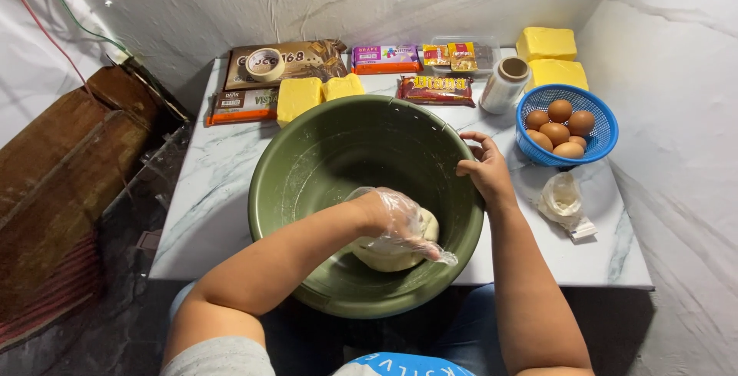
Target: Kneading a ball of dough by hand in a large green bowl on a table surrounded by baking ingredients.
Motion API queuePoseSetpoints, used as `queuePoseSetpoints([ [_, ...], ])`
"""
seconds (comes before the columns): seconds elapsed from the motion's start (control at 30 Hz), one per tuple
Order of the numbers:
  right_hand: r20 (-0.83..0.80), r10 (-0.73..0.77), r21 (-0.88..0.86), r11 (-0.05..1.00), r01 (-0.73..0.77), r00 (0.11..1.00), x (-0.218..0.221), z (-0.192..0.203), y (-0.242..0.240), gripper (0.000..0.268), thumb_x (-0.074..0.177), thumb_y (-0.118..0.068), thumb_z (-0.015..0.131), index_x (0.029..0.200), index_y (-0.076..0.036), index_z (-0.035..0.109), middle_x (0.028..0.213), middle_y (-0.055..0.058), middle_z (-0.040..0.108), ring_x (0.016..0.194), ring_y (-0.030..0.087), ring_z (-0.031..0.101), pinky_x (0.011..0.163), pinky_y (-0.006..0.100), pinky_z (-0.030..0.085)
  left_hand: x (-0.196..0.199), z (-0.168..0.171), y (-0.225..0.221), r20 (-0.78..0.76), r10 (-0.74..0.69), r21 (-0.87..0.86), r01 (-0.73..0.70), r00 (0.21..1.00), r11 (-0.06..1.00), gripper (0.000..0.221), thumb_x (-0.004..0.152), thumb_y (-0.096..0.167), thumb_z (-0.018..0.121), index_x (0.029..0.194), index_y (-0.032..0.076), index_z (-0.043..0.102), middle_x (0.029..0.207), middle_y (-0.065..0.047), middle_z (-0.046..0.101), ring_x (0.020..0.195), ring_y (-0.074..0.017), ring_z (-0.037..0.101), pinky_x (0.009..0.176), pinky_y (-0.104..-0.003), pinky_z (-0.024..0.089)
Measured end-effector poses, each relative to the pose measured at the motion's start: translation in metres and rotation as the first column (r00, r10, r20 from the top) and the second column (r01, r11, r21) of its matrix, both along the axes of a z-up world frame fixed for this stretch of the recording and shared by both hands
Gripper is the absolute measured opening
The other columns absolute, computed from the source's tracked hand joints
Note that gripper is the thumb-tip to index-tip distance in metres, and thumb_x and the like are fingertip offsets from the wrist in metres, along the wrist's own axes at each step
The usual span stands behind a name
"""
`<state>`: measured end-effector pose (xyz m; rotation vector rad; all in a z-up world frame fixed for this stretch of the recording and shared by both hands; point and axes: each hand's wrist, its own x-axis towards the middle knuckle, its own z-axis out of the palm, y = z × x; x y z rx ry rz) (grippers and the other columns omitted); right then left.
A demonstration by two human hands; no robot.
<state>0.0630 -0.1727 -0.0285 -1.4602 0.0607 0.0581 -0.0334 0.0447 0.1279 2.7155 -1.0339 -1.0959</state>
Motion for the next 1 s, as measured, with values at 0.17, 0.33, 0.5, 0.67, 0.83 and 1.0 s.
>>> queuePoseSetpoints([
  [0.17,-0.006,0.006,0.009,1.0,-0.006,1.0,-0.003,0.005,-0.001,0.08,0.055,0.019,0.059,0.127,-0.015,0.064,0.094,0.018,0.066,0.072,0.023,0.064,0.069,0.034,0.051,-0.02,-0.013,0.035,-0.103,0.001,0.061,0.005,0.995,0.998,0.08,0.085,0.075,0.047,0.126,0.011,0.07,0.133,-0.01,0.069,0.134,-0.0294,0.057,0.113,-0.047,0.046],
  [0.33,0.002,0.007,-0.009,1.0,-0.007,1.0,-0.01,0.015,0.004,0.081,0.055,0.018,0.059,0.129,-0.016,0.063,0.096,0.017,0.066,0.074,0.022,0.064,0.069,0.032,0.05,-0.038,-0.015,0.055,-0.097,0.157,0.154,-0.141,0.983,0.978,0.067,0.071,0.076,0.066,0.104,0.019,0.078,0.101,-0.006,0.076,0.104,-0.0284,0.072,0.087,-0.041,0.058],
  [0.5,0.002,-0.001,-0.002,1.0,0.001,1.0,-0.005,0.005,0.003,0.082,0.053,0.017,0.06,0.127,-0.018,0.064,0.097,0.017,0.067,0.075,0.024,0.066,0.068,0.032,0.049,-0.041,-0.019,0.051,-0.081,0.275,0.047,-0.272,0.958,0.961,0.059,0.076,0.068,0.066,0.1,0.015,0.078,0.096,-0.007,0.076,0.101,-0.028,0.073,0.085,-0.038,0.058],
  [0.67,0.014,-0.011,0.0,1.0,0.011,1.0,-0.005,0.004,0.003,0.082,0.054,0.016,0.059,0.129,-0.017,0.063,0.097,0.015,0.066,0.077,0.022,0.065,0.07,0.031,0.051,-0.044,-0.033,0.043,-0.091,0.433,-0.122,-0.441,0.897,0.889,0.048,0.084,0.055,0.066,0.095,0.01,0.078,0.089,-0.009,0.077,0.097,-0.0273,0.074,0.082,-0.033,0.058],
  [0.83,-0.007,-0.022,-0.002,1.0,0.022,1.0,-0.014,0.017,0.008,0.082,0.053,0.016,0.059,0.128,-0.019,0.064,0.096,0.014,0.066,0.077,0.021,0.064,0.07,0.03,0.049,-0.045,-0.058,0.034,-0.107,0.539,-0.242,-0.547,0.836,0.801,0.042,0.09,0.046,0.065,0.09,0.005,0.078,0.084,-0.01,0.077,0.093,-0.0268,0.075,0.08,-0.029,0.058],
  [1.0,-0.006,-0.031,-0.019,0.999,0.031,1.0,-0.014,0.018,0.01,0.083,0.053,0.015,0.059,0.128,-0.02,0.064,0.096,0.012,0.067,0.077,0.02,0.064,0.068,0.029,0.048,0.005,-0.169,0.028,0.228,0.195,0.025,-0.206,0.954,0.978,0.057,0.075,0.079,0.055,0.093,0.03,0.078,0.088,0.004,0.077,0.1,-0.0173,0.075,0.085,-0.035,0.06],
])
